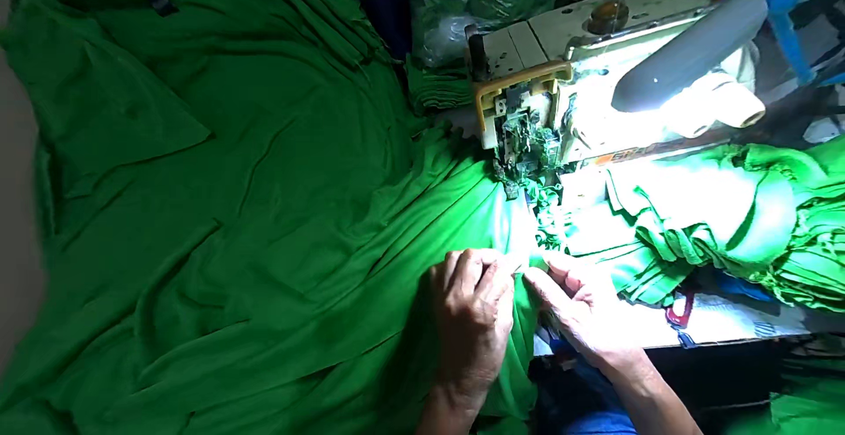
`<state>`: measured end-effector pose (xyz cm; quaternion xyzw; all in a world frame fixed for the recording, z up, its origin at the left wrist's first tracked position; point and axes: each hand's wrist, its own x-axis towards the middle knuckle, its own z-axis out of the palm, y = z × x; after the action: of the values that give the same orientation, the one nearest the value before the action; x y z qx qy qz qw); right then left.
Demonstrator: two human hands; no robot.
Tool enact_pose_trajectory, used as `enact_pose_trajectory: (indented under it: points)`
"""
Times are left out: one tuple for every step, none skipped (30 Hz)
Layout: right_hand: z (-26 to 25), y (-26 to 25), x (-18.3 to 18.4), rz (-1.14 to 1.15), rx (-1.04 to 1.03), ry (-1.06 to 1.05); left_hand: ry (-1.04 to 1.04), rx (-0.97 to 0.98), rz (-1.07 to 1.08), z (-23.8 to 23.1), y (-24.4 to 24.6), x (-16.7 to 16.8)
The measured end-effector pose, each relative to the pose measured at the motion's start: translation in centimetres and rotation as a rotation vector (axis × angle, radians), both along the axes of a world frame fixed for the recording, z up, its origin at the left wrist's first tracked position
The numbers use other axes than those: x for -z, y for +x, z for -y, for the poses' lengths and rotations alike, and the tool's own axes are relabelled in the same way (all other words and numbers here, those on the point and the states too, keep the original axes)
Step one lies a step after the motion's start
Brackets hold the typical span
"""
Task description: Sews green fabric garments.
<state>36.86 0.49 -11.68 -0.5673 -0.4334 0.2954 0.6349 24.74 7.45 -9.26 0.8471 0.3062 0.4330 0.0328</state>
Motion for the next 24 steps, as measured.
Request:
enact_pose_trajectory:
  points:
    - [0.0,-0.3,0.0,-0.055,-0.014,0.004,0.015,0.011,0.016,-0.1,0.0,0.1]
    - [0.0,-0.6,0.0,-0.109,-0.018,0.007,0.028,0.017,0.022,0.0,0.0,0.2]
    - [0.0,-0.8,-0.1,-0.152,-0.020,0.005,0.034,0.018,0.017,0.2,0.1,0.2]
    - [0.1,-1.0,-0.2,-0.181,-0.017,-0.006,0.042,0.017,0.010,0.3,0.1,0.3]
    - [0.2,-1.0,-0.3,-0.203,-0.018,-0.022,0.043,0.019,0.004,0.5,0.1,0.4]
    - [0.3,-1.1,-0.5,-0.217,-0.021,-0.036,0.041,0.024,0.003,0.6,0.1,0.5]
    - [0.4,-1.0,-0.6,-0.228,-0.032,-0.045,0.036,0.031,0.007,0.7,0.1,0.7]
    - [0.5,-1.0,-0.8,-0.245,-0.047,-0.043,0.031,0.039,0.016,0.8,0.1,1.0]
    - [0.5,-1.1,-1.0,-0.272,-0.060,-0.030,0.025,0.045,0.027,1.0,0.1,1.3]
    - [0.5,-1.1,-1.2,-0.310,-0.070,-0.014,0.029,0.045,0.039,1.2,0.1,1.7]
    - [0.4,-1.2,-1.4,-0.346,-0.065,-0.008,0.042,0.046,0.055,1.5,0.0,2.2]
    - [0.2,-1.4,-1.5,-0.366,-0.053,-0.001,0.061,0.057,0.079,1.7,-0.2,2.8]
    - [0.1,-1.4,-1.5,-0.378,-0.042,0.003,0.086,0.072,0.108,1.8,-0.5,3.4]
    - [0.0,-1.5,-1.6,-0.376,-0.023,0.011,0.111,0.093,0.129,1.8,-0.8,3.8]
    - [0.0,-1.5,-1.5,-0.354,-0.007,0.029,0.138,0.088,0.117,1.7,-1.2,4.1]
    - [0.1,-1.6,-1.5,-0.310,0.009,0.053,0.159,0.040,0.056,1.5,-1.6,4.2]
    - [0.2,-1.6,-1.6,-0.253,0.034,0.077,0.172,-0.027,-0.019,1.2,-1.9,4.0]
    - [0.3,-1.8,-1.7,-0.205,0.062,0.103,0.190,-0.096,-0.089,0.9,-2.2,3.8]
    - [0.4,-1.9,-1.7,-0.177,0.081,0.117,0.204,-0.139,-0.132,0.4,-2.4,3.6]
    - [0.5,-2.0,-1.7,-0.171,0.093,0.125,0.206,-0.164,-0.148,0.1,-2.5,3.3]
    - [0.5,-2.2,-1.6,-0.186,0.099,0.130,0.205,-0.177,-0.140,0.0,-2.5,3.0]
    - [0.4,-2.4,-1.5,-0.215,0.103,0.131,0.211,-0.181,-0.115,-0.2,-2.4,2.7]
    - [0.3,-2.5,-1.5,-0.244,0.109,0.134,0.212,-0.173,-0.084,-0.4,-2.2,2.5]
    - [-0.2,-2.4,-1.5,-0.264,0.112,0.145,0.214,-0.167,-0.054,-0.7,-1.8,2.3]
